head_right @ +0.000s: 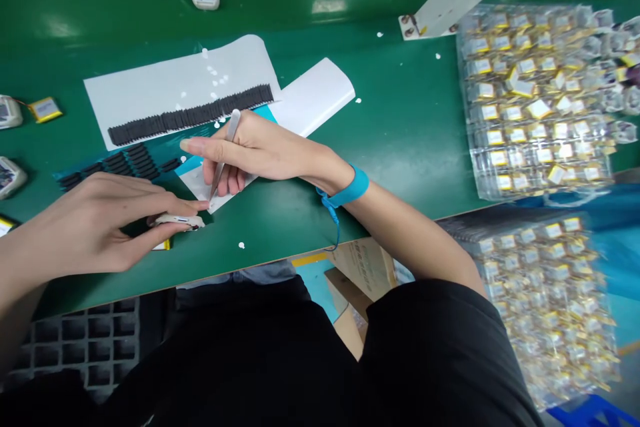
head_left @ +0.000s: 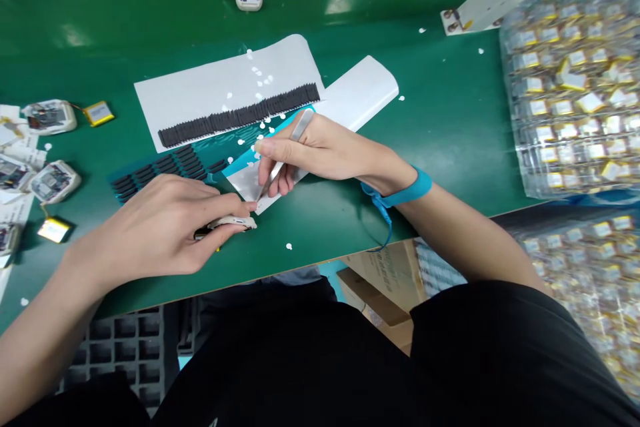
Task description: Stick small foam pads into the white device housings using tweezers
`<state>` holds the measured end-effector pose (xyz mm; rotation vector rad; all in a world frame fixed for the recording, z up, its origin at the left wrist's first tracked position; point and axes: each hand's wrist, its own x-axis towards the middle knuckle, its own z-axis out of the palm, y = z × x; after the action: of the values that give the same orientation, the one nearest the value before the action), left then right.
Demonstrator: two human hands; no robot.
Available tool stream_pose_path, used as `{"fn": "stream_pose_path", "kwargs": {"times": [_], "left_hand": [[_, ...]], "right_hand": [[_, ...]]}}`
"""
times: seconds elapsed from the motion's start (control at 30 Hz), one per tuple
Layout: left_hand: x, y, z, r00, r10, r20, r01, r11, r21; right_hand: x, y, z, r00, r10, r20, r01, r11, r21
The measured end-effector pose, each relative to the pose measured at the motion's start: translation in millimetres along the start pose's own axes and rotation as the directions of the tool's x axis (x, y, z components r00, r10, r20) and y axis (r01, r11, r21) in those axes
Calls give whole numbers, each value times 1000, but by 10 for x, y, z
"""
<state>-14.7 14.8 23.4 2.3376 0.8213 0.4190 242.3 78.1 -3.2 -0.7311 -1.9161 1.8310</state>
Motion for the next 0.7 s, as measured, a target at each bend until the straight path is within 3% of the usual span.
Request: {"fn": "stream_pose_path", "kwargs": {"times": [0.13,0.27,0.37,0.43,0.47,0.57,0.7], "left_hand": [[13,34,-35,998,45,35,-49,993,104],[61,101,-37,994,-98,-39,97,995,-19],[104,154,10,912,-371,-172,303,895,-326],[120,170,61,844,-511,-162,351,755,-553],[122,171,91,833,-536,-138,339,690,-639],[111,170,171,859,-503,-102,244,574,-782],[112,213,212,857,-492,-157,170,557,-813]], "right_hand": [[13,-17,-46,999,25,-30,-21,991,129],[27,-66,-82,988,-47,-150,86,961,264],[12,-107,-23,956,-146,-255,228,915,332],[-13,-137,48,940,-181,-288,277,900,338],[-27,-151,83,937,-190,-291,285,901,328],[-64,-185,157,937,-185,-295,269,922,278],[-81,-206,170,927,-209,-311,281,937,209]]}}
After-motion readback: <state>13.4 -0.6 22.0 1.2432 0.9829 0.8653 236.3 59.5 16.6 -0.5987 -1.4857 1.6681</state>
